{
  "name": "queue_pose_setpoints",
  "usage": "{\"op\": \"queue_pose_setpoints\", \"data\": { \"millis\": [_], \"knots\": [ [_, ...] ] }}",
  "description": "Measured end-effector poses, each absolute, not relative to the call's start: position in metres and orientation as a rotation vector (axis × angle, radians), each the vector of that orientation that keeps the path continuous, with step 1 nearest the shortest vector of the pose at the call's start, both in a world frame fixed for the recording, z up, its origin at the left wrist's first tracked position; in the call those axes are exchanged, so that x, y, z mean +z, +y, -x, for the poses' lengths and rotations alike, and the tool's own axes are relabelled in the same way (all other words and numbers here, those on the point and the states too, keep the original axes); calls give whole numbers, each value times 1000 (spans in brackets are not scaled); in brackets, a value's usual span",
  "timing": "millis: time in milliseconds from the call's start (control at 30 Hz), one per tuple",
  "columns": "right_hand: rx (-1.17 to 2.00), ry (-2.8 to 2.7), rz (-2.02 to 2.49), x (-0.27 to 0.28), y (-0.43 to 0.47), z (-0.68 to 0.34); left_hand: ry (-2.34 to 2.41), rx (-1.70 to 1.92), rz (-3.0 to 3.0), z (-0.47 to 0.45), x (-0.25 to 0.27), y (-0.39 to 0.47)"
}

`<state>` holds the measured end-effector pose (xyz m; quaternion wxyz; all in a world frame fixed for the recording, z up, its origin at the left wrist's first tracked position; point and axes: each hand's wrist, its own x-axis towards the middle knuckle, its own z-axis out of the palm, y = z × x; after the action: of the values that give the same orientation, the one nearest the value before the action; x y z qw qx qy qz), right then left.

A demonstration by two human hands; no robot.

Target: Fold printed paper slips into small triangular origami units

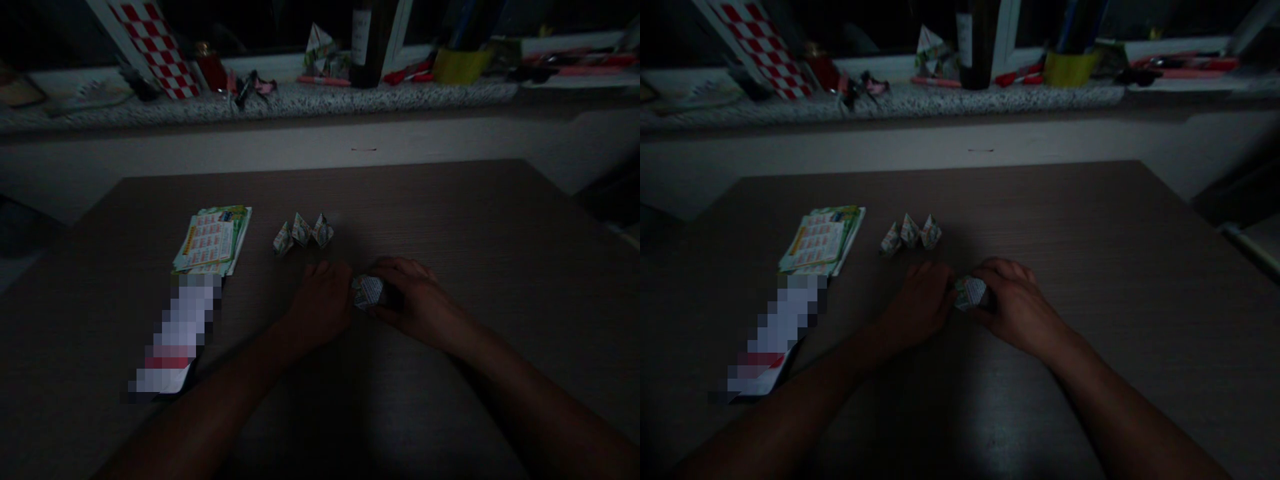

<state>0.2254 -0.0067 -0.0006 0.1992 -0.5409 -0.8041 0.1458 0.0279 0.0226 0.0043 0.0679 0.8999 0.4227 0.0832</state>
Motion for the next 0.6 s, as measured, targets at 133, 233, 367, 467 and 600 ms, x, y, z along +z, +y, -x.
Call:
{"op": "queue_pose_setpoints", "data": {
  "millis": [133, 233, 367, 467, 600],
  "knots": [
    [399, -2210, 1540, 0, -8, -225, 1261, 234, -2728, -28, 4, 23],
    [462, -2123, 1503, 1, -8, -222, 1265, 229, -2727, -27, 4, 23],
    [543, -2009, 1388, 6, -10, -217, 1260, 232, -2717, -28, 4, 24],
    [551, -1981, 1320, 10, -13, -213, 1258, 235, -2720, -28, 4, 24],
    [605, -1966, 1281, 9, -16, -208, 1248, 233, -2733, -28, 4, 25]
  ]
}}
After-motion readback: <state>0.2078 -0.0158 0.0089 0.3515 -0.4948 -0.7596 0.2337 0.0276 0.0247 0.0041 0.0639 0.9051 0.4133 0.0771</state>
